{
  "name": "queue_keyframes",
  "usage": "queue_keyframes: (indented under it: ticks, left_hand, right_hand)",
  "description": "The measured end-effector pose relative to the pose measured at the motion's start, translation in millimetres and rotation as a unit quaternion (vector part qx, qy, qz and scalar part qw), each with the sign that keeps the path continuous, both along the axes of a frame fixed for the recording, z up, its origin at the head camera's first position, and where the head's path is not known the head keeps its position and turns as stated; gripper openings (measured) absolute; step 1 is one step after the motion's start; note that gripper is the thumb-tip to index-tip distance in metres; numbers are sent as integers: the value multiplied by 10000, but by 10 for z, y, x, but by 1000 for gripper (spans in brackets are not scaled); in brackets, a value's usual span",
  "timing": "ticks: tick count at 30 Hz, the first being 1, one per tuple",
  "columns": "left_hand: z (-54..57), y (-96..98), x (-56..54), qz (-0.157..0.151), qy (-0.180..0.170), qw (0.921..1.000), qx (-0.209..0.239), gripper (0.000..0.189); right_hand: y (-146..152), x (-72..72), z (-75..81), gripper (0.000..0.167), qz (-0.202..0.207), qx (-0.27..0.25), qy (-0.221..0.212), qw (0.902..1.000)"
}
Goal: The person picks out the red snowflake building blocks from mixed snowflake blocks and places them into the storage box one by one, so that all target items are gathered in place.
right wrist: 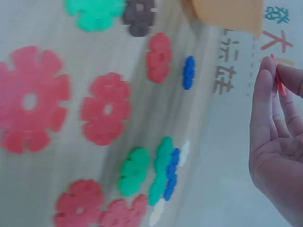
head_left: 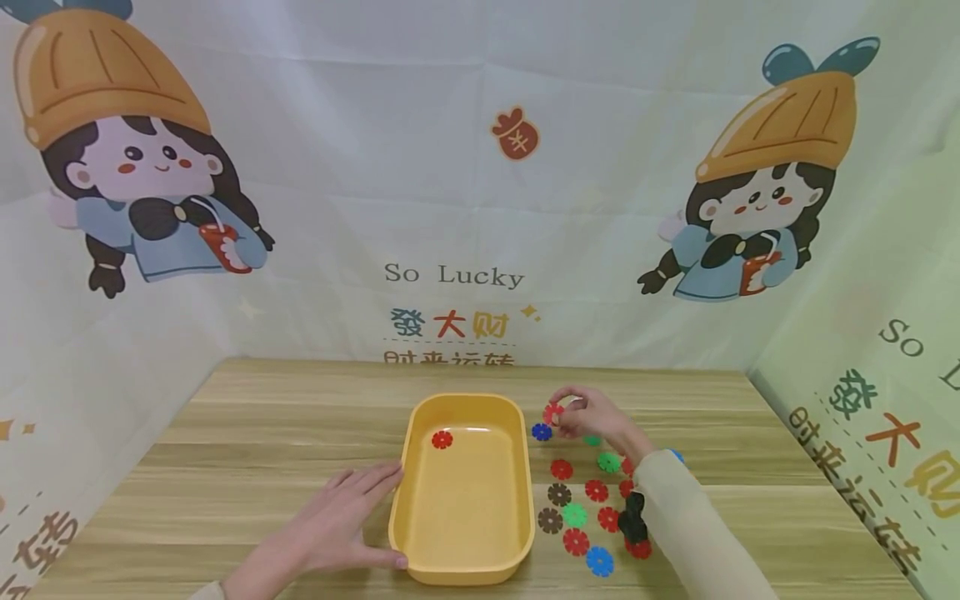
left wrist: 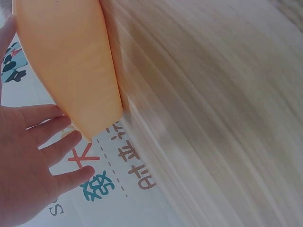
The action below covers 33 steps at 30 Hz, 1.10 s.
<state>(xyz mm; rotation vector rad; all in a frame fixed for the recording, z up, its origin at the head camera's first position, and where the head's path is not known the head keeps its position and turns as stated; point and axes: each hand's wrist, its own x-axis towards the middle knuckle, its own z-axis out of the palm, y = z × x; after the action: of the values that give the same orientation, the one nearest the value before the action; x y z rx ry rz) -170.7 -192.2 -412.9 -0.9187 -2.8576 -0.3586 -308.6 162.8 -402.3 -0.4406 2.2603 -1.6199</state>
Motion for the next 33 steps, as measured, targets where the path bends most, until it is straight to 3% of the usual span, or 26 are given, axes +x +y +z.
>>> queue_keyframes:
  ticks: [17, 33]
  left_hand:
    - [6, -1, 6, 4, -23, 10000, 22, 97]
    - [6, -10, 1, -7, -34, 10000, -26, 97]
  right_hand:
    - [-161, -87, 427, 34, 159, -123, -96, 9998]
    - [-598, -79, 740, 29, 405, 24, -186, 9990]
